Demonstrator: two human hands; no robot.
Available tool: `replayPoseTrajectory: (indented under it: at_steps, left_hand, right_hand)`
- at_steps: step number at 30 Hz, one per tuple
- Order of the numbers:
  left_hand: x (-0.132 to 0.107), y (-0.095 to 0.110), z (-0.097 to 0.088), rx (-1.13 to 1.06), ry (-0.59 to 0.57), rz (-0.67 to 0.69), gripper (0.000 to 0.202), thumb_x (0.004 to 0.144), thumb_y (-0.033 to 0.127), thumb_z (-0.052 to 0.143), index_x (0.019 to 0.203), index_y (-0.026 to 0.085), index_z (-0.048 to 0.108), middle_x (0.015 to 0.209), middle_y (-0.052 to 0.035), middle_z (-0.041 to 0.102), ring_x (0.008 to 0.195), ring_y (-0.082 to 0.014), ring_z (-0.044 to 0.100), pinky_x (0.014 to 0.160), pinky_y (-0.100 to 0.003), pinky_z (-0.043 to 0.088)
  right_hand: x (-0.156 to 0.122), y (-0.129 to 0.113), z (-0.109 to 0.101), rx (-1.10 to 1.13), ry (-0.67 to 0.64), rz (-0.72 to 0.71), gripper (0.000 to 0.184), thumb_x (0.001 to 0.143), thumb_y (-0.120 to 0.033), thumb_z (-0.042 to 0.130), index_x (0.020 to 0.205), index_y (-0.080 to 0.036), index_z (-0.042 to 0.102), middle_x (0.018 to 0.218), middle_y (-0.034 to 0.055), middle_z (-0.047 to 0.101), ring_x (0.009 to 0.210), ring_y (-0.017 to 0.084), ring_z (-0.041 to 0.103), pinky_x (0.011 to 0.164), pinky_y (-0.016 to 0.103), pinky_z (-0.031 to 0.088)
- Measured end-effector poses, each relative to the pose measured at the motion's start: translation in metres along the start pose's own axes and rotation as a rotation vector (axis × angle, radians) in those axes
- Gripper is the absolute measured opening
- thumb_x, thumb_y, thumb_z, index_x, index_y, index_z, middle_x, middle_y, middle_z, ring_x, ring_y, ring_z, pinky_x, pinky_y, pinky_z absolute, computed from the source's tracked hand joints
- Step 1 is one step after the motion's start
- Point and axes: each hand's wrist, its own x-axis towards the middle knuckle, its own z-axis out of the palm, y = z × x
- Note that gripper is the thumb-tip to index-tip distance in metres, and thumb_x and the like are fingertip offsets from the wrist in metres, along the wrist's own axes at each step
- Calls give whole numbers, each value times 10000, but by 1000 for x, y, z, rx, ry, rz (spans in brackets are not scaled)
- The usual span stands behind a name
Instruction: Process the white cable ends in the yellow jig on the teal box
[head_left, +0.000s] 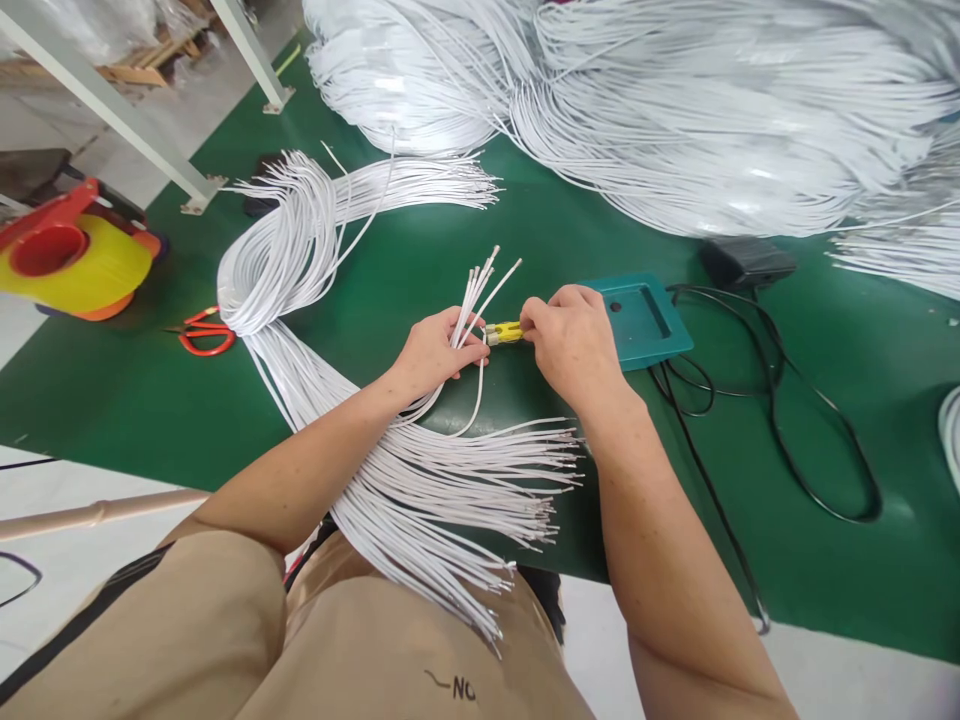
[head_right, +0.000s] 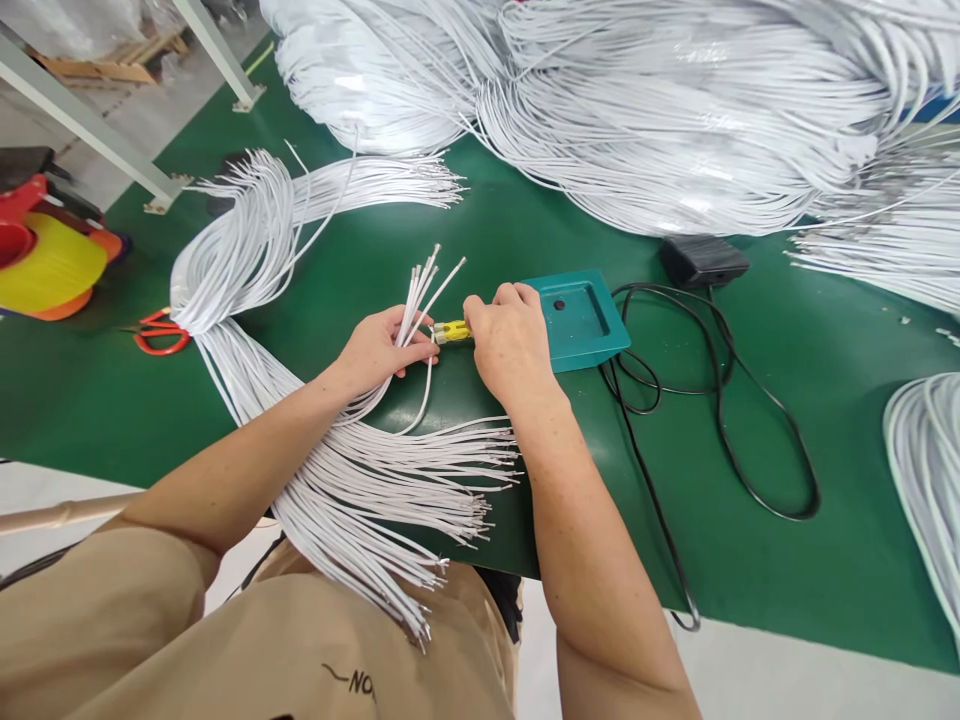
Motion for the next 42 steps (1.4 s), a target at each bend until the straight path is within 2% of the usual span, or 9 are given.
replayPoseTrajectory:
  at_steps: [4, 6, 10, 15, 20, 24, 28, 34, 42]
  left_hand:
    - [1, -1, 2, 21, -12, -10, 367, 664, 240, 746, 1000, 180, 610, 785, -41, 734, 704, -182, 704, 388, -156, 432]
    - [2, 0, 2, 19, -20, -16, 365, 674, 243, 742, 1006, 176, 608, 797, -47, 734, 711, -186, 707, 395, -162, 436]
    - [3, 2, -2, -25, -54, -18, 355, 668, 224, 755, 985, 159, 609, 769, -60, 730, 691, -176, 698, 418, -168, 433]
    - [5, 3, -13, -74, -92, -52, 381, 653, 229, 781, 983, 151, 605, 754, -63, 723, 689, -169, 690, 502, -200, 474]
    - [4, 5, -22, -165, -90, -36, 472, 653, 275, 799, 1082, 155, 644, 765, -36, 686, 729, -152, 665, 524, -192, 460]
    - [3, 5, -22, -296, -149, -64, 364, 695, 388, 780, 946, 138, 698, 756, -31, 641, 637, -97, 590, 494, -179, 419]
    - [2, 8, -21, -379, -145, -100, 338, 692, 437, 783, 773, 128, 673, 678, -3, 579, 485, -34, 446, 438, -172, 361]
    - [2, 9, -20, -318, -146, -82, 361, 702, 451, 770, 848, 131, 689, 709, -11, 586, 483, -30, 446, 427, -167, 355]
    - [1, 3, -12, -66, -29, 8, 302, 747, 388, 729, 920, 144, 687, 682, -6, 607, 530, -56, 494, 457, -160, 380]
  right_hand:
    - [-3, 0, -6, 35, -23, 15, 199, 887, -149, 476, 932, -161, 669, 803, 108, 643, 935, 254, 533, 1029, 480, 330]
    - [-6, 3, -8, 3, 71, 79, 207, 911, -225, 495, 1039, -168, 647, 1026, 131, 666, 1116, 291, 503, 1088, 566, 235]
    - [-13, 15, -3, -111, 229, 312, 394, 951, -327, 450, 1292, -143, 523, 1393, 201, 496, 1355, 378, 335, 1068, 686, 160]
    - [-16, 23, 7, -148, 244, 322, 424, 971, -377, 414, 1331, -169, 499, 1387, 183, 511, 1361, 367, 353, 1074, 670, 186]
    - [-14, 8, -8, 11, 298, 252, 371, 957, -329, 460, 1258, -141, 566, 1323, 179, 572, 1238, 333, 469, 1044, 560, 299]
    - [-17, -32, -20, 326, 93, -216, 246, 960, -270, 464, 982, -169, 687, 998, 91, 709, 933, 216, 572, 859, 357, 432]
    - [-25, -66, -10, 304, -118, -494, 218, 921, -207, 512, 819, -131, 690, 830, 107, 694, 905, 239, 559, 798, 359, 423]
    - [-29, -73, 4, 220, -259, -415, 188, 873, -117, 501, 854, -115, 688, 849, 125, 689, 913, 263, 576, 757, 367, 426]
    - [-33, -76, -26, 201, -492, -232, 175, 817, -136, 545, 918, -130, 688, 916, 104, 690, 896, 260, 630, 725, 374, 460]
